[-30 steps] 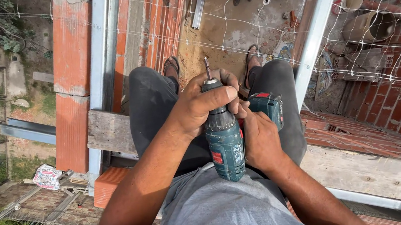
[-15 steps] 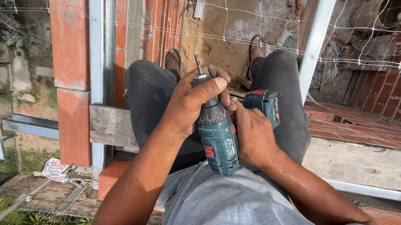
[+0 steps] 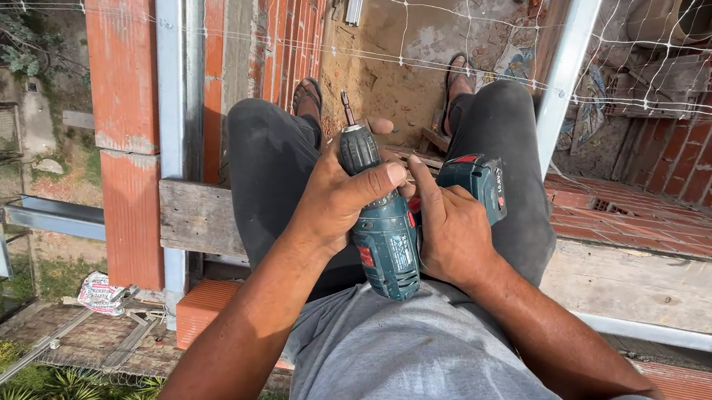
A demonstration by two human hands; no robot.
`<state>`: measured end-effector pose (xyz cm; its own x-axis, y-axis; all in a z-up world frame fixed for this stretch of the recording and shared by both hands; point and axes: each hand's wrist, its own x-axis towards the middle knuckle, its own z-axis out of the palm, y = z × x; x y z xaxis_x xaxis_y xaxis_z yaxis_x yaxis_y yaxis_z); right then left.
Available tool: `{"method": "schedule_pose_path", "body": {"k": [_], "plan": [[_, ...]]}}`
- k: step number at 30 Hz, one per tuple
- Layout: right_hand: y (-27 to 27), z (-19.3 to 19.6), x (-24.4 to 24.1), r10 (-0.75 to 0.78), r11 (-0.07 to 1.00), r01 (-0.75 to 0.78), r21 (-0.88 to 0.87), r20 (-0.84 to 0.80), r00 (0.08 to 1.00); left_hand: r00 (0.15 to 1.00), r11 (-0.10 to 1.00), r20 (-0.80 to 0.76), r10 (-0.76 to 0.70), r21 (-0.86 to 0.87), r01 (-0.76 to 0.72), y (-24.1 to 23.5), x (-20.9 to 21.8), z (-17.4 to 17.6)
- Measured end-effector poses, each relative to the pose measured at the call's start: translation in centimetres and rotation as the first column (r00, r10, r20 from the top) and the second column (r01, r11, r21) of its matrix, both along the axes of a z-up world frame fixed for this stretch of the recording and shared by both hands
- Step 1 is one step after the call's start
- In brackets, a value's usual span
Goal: Installing white pipes to secure a safety net on a construction site using a power drill
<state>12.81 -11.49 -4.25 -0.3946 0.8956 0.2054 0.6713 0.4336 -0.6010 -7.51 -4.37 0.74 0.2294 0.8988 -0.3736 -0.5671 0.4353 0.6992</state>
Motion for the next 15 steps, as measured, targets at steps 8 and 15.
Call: {"method": "schedule_pose_path", "body": {"k": [8,15], "plan": [[0.2,1.5,0.1,0.002,1.000,-0.002,-0.011,-0.008,1.000,0.998,1.000,0.069,0.001,0.010,-0.002,-0.2,0.4,0.0],[-0.1,-2.0,1.5,-0.020,0.980,-0.031,-0.197,-0.252,0.967,0.917,0.997,0.393,0.067,-0.069,-0.043,-0.5,2.9,0.0]]}}
